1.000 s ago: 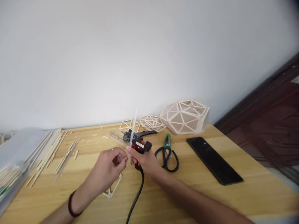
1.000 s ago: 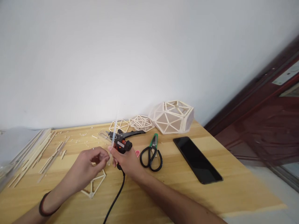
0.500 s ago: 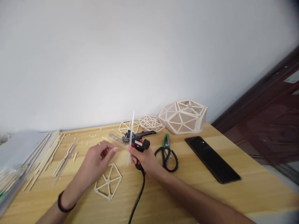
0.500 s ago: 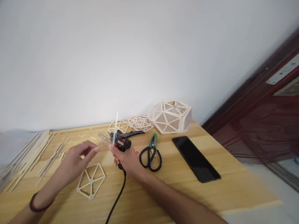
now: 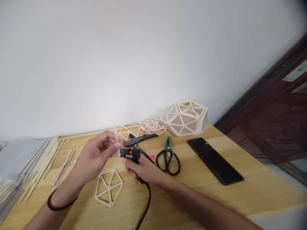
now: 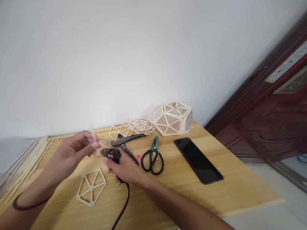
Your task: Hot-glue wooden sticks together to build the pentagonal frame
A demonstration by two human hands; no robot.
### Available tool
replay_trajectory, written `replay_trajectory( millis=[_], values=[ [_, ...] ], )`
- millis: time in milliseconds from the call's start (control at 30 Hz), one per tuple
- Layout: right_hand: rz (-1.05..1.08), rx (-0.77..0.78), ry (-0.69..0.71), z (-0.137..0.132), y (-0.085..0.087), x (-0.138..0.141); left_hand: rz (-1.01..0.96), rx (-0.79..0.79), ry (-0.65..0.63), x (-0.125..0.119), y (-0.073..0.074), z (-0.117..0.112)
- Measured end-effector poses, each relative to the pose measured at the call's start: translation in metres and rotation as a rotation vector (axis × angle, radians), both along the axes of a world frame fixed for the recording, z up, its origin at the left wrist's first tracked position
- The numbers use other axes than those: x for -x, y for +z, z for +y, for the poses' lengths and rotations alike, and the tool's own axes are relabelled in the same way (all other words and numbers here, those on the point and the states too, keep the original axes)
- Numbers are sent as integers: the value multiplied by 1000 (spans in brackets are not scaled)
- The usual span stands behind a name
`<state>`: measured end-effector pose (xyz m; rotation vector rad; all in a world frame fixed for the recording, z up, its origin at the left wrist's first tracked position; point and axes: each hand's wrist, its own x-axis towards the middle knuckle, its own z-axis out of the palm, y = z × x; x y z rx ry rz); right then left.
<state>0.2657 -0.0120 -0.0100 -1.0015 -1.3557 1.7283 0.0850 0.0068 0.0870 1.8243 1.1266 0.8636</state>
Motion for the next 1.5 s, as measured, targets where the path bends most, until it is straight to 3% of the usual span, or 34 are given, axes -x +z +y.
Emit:
replay_trajectory(
  millis=[133, 267, 433, 733, 1067, 1367, 1500],
  values=[
    [5, 77, 255, -5, 10, -1, 113, 9, -166, -22, 21, -1],
    [-20, 95, 369, -6, 19, -3, 230, 9, -244, -33, 18, 1],
    [-112, 59, 397, -3, 21, -7, 287, 10, -260, -33, 12, 5],
    [-260, -22, 426, -4, 18, -12, 340, 38, -316, -45, 20, 7],
    [-163, -14, 520, -3, 19, -11, 363, 61, -350, -46, 20, 6],
    [-204, -91, 440, -4, 18, -10, 487, -36, -289, -52, 17, 5],
    [-194, -99, 449, -6, 26, -11, 488, 1, -374, -51, 21, 7]
  ],
)
